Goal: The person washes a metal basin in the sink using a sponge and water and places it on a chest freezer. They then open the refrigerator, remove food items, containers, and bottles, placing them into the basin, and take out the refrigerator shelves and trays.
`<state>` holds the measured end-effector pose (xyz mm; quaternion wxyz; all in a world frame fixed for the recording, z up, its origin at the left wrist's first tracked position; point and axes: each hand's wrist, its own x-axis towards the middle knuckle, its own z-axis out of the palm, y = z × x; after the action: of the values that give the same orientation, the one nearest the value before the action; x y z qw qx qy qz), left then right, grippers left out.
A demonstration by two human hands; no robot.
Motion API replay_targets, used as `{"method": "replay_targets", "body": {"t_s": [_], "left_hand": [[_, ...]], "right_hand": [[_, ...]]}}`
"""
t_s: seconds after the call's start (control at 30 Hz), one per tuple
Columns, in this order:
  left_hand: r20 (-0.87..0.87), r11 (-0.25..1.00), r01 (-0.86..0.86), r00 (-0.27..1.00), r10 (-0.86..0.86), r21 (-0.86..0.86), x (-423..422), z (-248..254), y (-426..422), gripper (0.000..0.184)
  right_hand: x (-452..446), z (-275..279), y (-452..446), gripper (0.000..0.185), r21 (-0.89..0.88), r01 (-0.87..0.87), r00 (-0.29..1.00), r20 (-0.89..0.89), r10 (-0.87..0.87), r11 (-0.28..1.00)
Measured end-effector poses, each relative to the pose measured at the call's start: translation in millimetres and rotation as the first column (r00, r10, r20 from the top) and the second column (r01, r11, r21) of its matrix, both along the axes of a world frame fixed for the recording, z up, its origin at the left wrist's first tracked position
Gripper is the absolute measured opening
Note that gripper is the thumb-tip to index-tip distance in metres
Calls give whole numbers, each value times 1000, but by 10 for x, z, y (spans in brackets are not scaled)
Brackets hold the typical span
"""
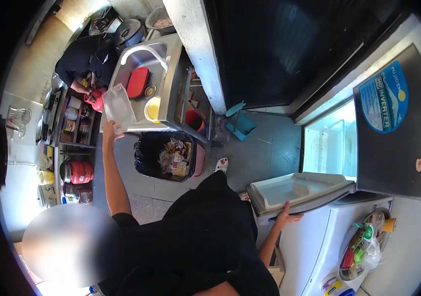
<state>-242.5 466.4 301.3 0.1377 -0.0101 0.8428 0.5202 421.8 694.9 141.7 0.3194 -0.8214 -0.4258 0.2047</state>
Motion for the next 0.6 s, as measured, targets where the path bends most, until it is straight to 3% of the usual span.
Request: {"method": "replay_targets", "body": {"t_s": [0.03,0.1,0.13,0.2,0.27,0.4,0.5,0.53,0.57,0.6], "left_hand": [[3,1000,5,1000,-5,0,-367,-244,-24,50],[-121,948,-48,993,10,-315,-1048,-823,-112,50],[-112,946,-38,994,2,-321,-1265,-982,-117,50],[-281,754,58,907,-313,-654,-1514,-1140,-44,45],[-219,726,111,913,-344,-678,-1646,-1156,89,42],[-45,608,220,920,-390,-763,-1632,-1101,515,38],[-315,598,344,607,-730,-724,-2189,-1959,291,38],[-230,581,377,661,-715,-721,-2315,-2164,266,38],[-243,651,512,650,-720,-560,-2386,-2270,169,34],[-106,782,500,814,-571,-371,-2555,-2585,89,33]], "right_hand": [[-17,36,16,105,0,5,1000,3,-5,1000],[-12,171,16,101,57,-102,990,-94,107,993],[120,-33,31,98,71,-110,990,-84,116,991],[90,46,30,98,55,-92,982,-163,100,994],[83,106,13,95,44,-90,944,-316,100,995],[54,153,-6,93,-39,-4,953,-304,-8,999],[10,237,-11,94,-34,13,908,-418,-26,999],[19,215,-10,95,-35,9,922,-386,-21,999],[41,200,-17,95,-36,10,936,-352,-22,999],[13,263,-44,95,-58,26,940,-340,-44,998]]}}
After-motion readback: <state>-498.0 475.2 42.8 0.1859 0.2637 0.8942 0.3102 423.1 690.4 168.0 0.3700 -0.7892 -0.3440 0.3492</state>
